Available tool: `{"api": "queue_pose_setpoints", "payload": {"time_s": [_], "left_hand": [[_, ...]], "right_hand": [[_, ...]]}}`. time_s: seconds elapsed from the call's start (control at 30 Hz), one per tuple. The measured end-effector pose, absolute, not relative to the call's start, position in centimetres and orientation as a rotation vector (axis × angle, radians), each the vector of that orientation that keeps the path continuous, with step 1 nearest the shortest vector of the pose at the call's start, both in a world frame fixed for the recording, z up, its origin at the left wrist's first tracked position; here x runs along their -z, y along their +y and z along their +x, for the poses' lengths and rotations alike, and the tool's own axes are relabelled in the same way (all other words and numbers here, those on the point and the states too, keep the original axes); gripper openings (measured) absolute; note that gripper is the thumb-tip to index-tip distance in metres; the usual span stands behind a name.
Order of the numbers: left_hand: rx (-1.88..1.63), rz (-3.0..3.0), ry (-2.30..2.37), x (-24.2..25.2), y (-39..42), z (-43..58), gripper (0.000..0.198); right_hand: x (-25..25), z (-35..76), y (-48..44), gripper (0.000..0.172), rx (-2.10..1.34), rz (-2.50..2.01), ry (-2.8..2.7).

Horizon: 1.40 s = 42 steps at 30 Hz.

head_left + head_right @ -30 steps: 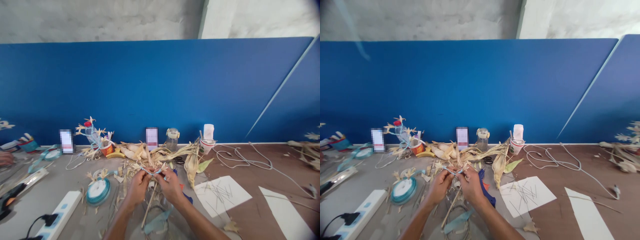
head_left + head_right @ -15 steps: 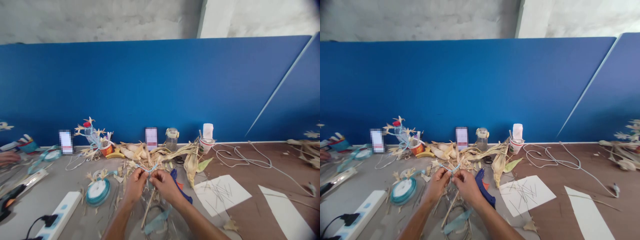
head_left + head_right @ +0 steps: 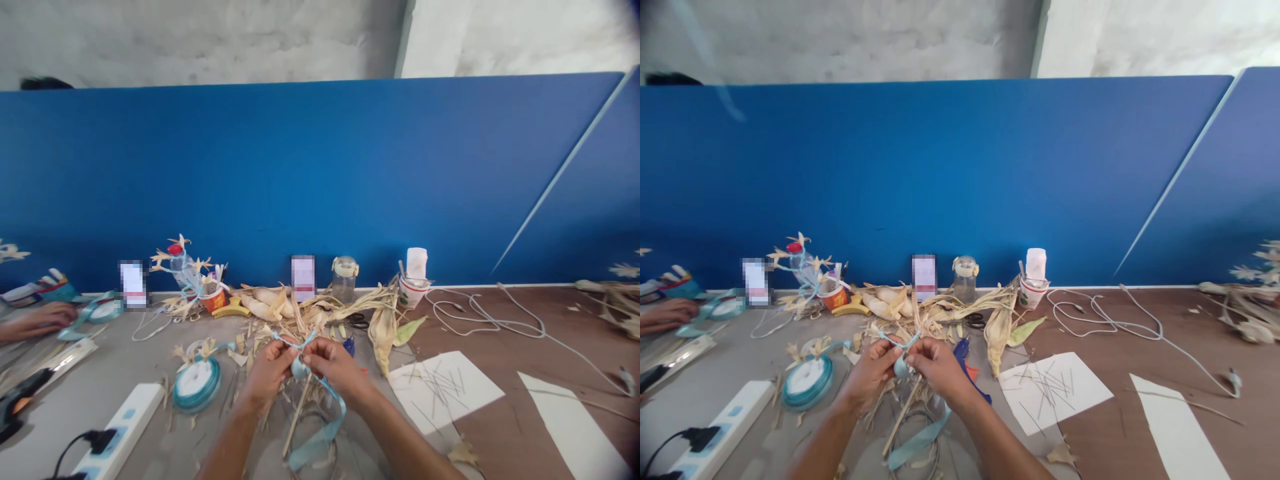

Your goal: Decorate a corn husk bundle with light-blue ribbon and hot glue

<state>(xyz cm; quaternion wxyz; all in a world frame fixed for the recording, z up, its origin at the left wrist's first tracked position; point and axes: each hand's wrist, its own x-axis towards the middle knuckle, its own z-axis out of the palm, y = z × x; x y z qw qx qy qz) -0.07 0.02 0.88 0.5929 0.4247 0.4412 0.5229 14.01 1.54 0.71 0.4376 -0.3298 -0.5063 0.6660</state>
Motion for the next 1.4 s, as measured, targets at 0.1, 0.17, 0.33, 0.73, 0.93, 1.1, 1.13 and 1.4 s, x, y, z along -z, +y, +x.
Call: {"api": "queue_pose_setpoints", "payload": {"time_s": [0.1,0.17,0.33,0.73,0.93,1.1,1.13,1.4], "left_hand": [[-1.214,0.981,1.016,-0.6,0.1,-0.1,0.029],[-1.194,0.987,1.028,-0.6,0.1,-0.1,0.029],[-1.112,0.99,0.991,-0.8,0.2,-0.1,0.038],[-1.202,0.937,0.912,-1.4,-0.5,0.5,0.049],[-1.169,1.077,0.979,-0.4,0.1,0.7,0.041],[-1.1,1.169,1.061,-0.5,0.2,0.9,0.037],[-1.1,1.181,1.087,-0.6,0.2,0.9,0.036],[-1.326,1.51,1.228,-0.4,0.3,0.4,0.019]], "right_hand": [[-0.7,14.1,1.5,0.019,-1.699,-0.82,-1.259],[-0.5,14.0,1.5,0.022,-1.696,-0.862,-1.258],[0.4,13.6,1.7,0.02,-1.668,-0.865,-1.201],[-0.6,13.5,1.7,0.015,-1.604,-0.816,-1.019],[-0.2,13.7,2.1,0.016,-1.593,-0.811,-0.942],[-0.1,13.5,1.9,0.018,-1.587,-0.811,-0.965],[-0.1,13.6,1.9,0.019,-1.591,-0.817,-0.971],[0.7,13.3,2.2,0.017,-1.516,-0.815,-0.995]]}}
